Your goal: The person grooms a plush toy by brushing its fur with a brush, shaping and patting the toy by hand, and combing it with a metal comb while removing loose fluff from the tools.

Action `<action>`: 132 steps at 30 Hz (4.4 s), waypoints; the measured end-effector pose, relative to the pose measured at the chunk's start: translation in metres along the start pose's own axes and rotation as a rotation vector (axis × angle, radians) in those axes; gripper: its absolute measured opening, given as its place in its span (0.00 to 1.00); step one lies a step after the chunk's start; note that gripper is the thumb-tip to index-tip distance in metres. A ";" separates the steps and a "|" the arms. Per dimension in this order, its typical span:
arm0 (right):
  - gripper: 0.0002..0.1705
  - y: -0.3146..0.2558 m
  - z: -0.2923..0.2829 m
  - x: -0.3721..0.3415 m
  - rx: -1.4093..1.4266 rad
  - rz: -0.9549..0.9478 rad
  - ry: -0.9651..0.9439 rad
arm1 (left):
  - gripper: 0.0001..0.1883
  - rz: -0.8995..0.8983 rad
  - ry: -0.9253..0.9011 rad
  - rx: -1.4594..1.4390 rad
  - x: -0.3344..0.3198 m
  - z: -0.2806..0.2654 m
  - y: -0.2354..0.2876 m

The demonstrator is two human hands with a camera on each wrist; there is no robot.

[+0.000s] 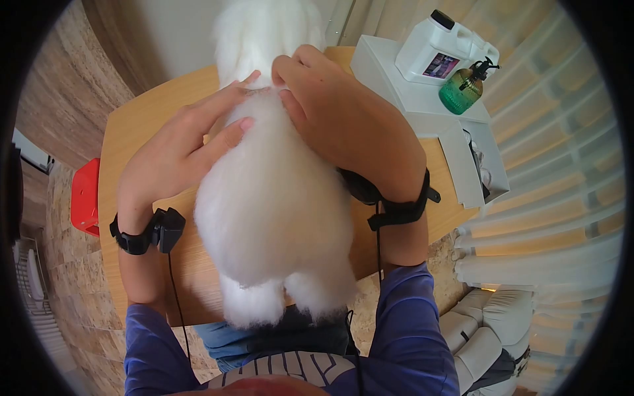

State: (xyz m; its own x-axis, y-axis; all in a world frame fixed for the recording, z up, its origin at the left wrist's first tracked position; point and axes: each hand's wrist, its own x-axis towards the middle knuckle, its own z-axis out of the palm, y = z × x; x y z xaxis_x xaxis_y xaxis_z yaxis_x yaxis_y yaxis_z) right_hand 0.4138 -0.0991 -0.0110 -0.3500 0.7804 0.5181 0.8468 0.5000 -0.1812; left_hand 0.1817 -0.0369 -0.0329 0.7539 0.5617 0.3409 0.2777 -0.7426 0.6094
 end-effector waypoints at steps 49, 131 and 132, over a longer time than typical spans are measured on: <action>0.32 -0.048 -0.043 0.006 0.241 -0.413 -0.598 | 0.14 0.089 0.269 0.154 0.004 -0.007 -0.040; 0.13 -0.036 0.007 0.025 0.775 -0.170 -0.470 | 0.14 -0.063 -0.063 0.303 -0.021 -0.039 -0.031; 0.13 -0.037 0.007 0.024 0.774 -0.167 -0.466 | 0.09 -0.016 -0.010 0.337 -0.028 -0.040 -0.027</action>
State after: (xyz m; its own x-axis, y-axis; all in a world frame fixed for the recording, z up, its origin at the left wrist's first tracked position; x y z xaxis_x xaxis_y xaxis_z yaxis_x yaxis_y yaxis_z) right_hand 0.3712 -0.0965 0.0023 -0.7118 0.6640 0.2288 0.3253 0.6004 -0.7305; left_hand 0.1296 -0.0180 -0.0297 0.7533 0.5718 0.3249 0.4694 -0.8135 0.3433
